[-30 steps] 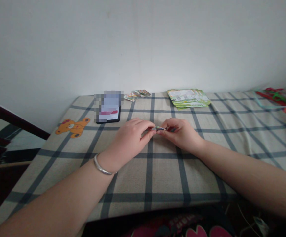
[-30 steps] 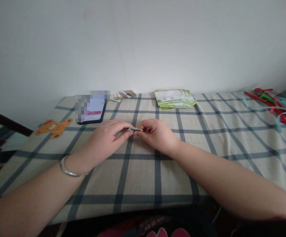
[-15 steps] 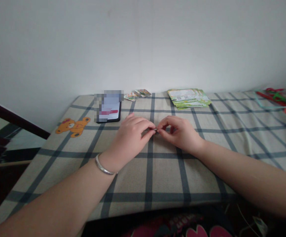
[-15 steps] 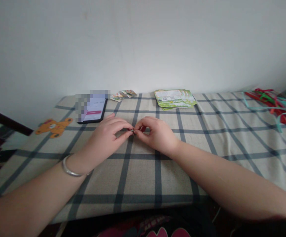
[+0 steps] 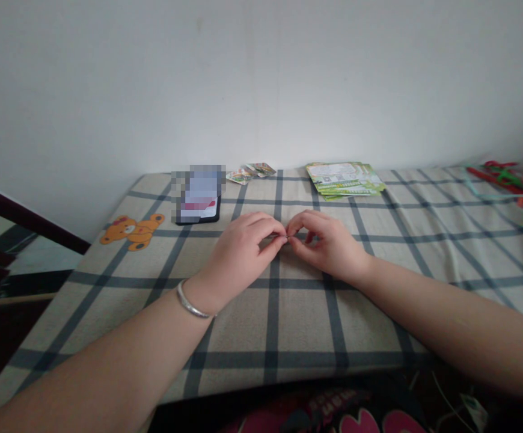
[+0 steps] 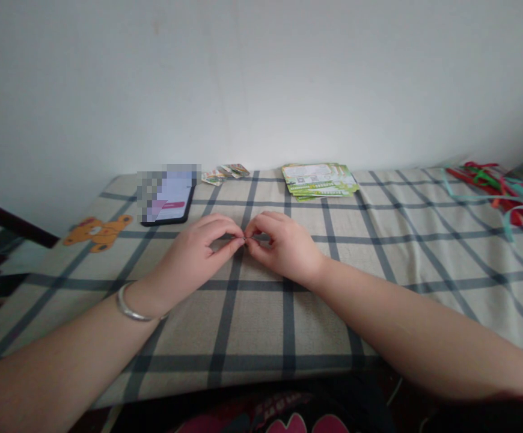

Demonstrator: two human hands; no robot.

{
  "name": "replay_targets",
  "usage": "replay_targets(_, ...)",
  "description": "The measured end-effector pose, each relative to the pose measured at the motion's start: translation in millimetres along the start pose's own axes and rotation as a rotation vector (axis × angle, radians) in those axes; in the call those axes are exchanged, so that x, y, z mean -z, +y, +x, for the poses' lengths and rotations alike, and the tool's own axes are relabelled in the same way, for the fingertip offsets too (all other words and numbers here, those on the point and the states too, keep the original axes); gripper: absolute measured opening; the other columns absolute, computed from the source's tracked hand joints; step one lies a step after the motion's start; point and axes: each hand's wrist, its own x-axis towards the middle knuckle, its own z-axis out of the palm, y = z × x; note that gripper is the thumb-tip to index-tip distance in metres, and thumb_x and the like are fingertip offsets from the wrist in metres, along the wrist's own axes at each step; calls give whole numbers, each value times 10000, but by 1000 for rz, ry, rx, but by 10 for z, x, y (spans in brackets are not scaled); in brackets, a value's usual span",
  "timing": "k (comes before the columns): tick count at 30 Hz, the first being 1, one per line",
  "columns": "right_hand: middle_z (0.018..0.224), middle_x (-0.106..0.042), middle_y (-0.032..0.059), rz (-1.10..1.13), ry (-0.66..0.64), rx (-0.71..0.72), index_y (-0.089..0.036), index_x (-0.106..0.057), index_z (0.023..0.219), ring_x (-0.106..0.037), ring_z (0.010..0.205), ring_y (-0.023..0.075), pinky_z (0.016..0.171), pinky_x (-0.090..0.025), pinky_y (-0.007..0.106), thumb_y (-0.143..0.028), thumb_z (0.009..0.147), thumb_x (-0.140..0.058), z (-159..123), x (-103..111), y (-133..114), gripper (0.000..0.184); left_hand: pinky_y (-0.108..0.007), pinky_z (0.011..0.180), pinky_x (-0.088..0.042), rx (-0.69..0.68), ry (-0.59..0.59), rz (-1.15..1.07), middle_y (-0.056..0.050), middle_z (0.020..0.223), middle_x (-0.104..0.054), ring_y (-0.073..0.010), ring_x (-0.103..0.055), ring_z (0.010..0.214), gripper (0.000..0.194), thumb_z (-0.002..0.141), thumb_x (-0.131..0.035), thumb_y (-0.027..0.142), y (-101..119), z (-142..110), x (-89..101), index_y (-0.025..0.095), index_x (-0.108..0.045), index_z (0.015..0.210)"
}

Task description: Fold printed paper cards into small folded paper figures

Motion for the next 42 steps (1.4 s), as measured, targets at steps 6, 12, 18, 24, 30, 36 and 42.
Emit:
replay_targets(6,913,-643,43,-17,-13,89,-213,-569,829,-577,886,181,800,-483,328,-94,767,-577,11,18,-6,135,-361,851,-476,-6,-28,-22,-34,919,-639,-186,-588,919,68,889,-554,158,30,3,31,190,-602,854)
replay_targets(12,893,-642,52,-66,-25,72,-202,-576,828,-579,864,185,778,-479,323,-141,803,-574,0,40,-6,66,-332,829,-470,38,-47,-50,-17,888,-635,-166,-589,887,66,882,-564,152,27,6,40,188,-608,849)
replay_targets(18,870,-642,52,-106,-35,61,-196,-581,825,-583,847,182,758,-476,313,-155,808,-569,-8,52,-30,46,-314,800,-462,39,-61,-70,-11,868,-614,-156,-576,863,73,873,-560,130,31,3,44,184,-596,840)
replay_targets(24,872,-636,42,-124,-40,56,-199,-577,844,-583,809,163,708,-466,284,-164,827,-548,-14,44,-35,48,-321,809,-465,20,-67,-39,-20,902,-605,-163,-568,885,89,879,-530,117,33,-3,50,189,-574,851)
replay_targets(30,858,-624,30,-83,-44,15,-194,-582,850,-573,756,140,657,-455,255,-151,809,-554,-11,19,-20,66,-302,780,-470,-27,-34,-22,-19,904,-593,-154,-566,861,106,868,-510,93,44,13,9,191,-549,857)
replay_targets(36,892,-647,37,-147,-54,43,-195,-591,848,-590,776,145,690,-461,264,-168,820,-545,-21,26,-60,60,-299,775,-473,-38,-6,-6,-19,881,-573,-153,-563,843,111,830,-532,74,46,19,14,185,-544,822)
replay_targets(42,938,-653,46,-168,-64,64,-199,-584,831,-604,820,159,714,-472,273,-179,829,-541,-32,32,-48,47,-301,783,-470,-25,-11,-19,-23,892,-569,-153,-552,856,93,833,-541,90,30,14,30,181,-545,816)
